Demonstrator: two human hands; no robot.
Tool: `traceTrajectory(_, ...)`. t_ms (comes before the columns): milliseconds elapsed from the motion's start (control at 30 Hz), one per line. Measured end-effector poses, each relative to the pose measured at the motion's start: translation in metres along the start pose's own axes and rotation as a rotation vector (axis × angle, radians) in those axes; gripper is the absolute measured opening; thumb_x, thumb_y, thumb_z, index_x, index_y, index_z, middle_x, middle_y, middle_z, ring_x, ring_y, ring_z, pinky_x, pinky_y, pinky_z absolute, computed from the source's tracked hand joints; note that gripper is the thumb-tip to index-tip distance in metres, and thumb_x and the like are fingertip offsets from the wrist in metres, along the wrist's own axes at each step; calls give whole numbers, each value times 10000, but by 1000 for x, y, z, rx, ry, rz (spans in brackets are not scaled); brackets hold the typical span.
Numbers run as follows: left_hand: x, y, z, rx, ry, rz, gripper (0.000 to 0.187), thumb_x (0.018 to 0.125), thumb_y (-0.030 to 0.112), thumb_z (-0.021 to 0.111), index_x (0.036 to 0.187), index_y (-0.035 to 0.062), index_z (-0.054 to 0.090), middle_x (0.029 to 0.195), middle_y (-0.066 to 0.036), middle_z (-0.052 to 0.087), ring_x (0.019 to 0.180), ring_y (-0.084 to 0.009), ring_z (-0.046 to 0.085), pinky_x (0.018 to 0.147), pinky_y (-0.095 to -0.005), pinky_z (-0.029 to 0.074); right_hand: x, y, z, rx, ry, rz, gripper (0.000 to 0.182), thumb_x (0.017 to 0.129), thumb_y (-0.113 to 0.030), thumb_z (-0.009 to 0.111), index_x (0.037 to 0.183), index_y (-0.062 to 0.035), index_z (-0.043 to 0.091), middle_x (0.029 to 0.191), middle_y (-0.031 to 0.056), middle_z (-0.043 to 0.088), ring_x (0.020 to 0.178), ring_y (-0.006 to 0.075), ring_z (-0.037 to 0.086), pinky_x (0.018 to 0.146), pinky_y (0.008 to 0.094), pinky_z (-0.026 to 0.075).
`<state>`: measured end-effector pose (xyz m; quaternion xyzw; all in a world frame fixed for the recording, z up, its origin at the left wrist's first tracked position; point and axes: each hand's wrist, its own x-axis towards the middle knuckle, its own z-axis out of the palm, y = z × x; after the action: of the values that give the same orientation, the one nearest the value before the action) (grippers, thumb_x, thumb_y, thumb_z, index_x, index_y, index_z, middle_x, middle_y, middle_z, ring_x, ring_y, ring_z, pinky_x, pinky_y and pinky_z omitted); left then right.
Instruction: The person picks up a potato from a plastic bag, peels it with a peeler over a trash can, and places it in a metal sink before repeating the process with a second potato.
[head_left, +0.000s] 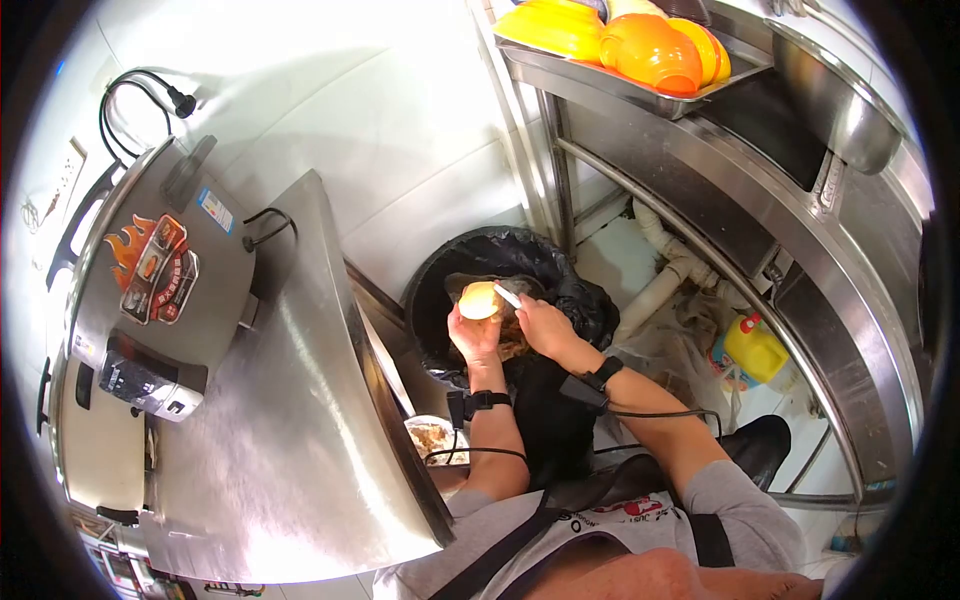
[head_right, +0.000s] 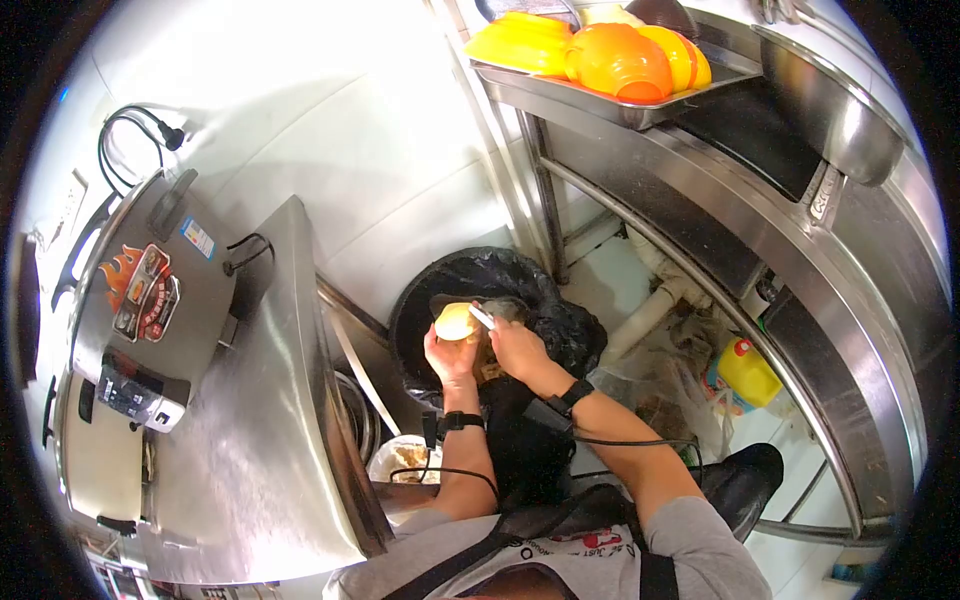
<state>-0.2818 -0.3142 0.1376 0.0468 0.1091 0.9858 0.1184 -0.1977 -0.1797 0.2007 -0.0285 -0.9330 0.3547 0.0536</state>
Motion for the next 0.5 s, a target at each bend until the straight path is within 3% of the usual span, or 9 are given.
traceTrajectory(67,3,0,4,353,107,11,784,817,687,437,1226,20,478,1185,-167,550,1110,-344,516,888,-504,467,1,3,3,23,68,14,399,913,-216,480,1261,-22,453,1008,237,592,934,404,578,793,473,474)
traceTrajectory(100,7,-3,2,396,134,-37,871,745,805,373,1203,77,511,1163,-115,570,1072,-305,536,887,-487,461,0,1,1,46,137,29,401,913,-218,480,1266,-30,454,1013,230,592,941,402,576,795,469,472)
traceTrajectory(133,10,-4,-1,396,134,-36,871,745,805,373,1203,77,511,1163,-115,570,1072,-305,536,887,-487,461,0,-1,-1,45,136,27,401,913,-218,480,1266,-30,454,1013,230,592,941,402,576,795,469,472)
traceTrajectory(200,9,-5,0,260,304,-150,878,730,828,356,1196,102,517,1152,-116,572,1048,-308,540,897,-468,447,-4,-5,-3,99,187,-146,408,913,-244,477,1301,-124,434,970,227,578,853,413,596,728,482,486)
traceTrajectory(300,2,-4,7,193,337,-103,840,765,788,381,1184,72,515,1155,-128,568,1060,-312,532,907,-473,430,-3,2,2,4,17,-277,438,904,-245,489,1328,-161,415,939,212,576,830,408,600,713,478,488)
traceTrajectory(367,2,-4,6,159,358,-61,823,776,769,393,1175,60,518,1153,-135,567,1065,-313,529,911,-478,428,-3,3,3,-32,16,-247,443,903,-238,497,1333,-167,416,900,192,572,818,390,597,699,466,486)
traceTrajectory(500,8,-2,-7,199,243,-77,636,870,630,431,1095,45,544,999,-158,621,919,-306,602,827,-432,506,-3,-9,0,-146,23,-181,453,905,-229,496,1343,-155,404,864,179,583,753,371,608,649,462,494)
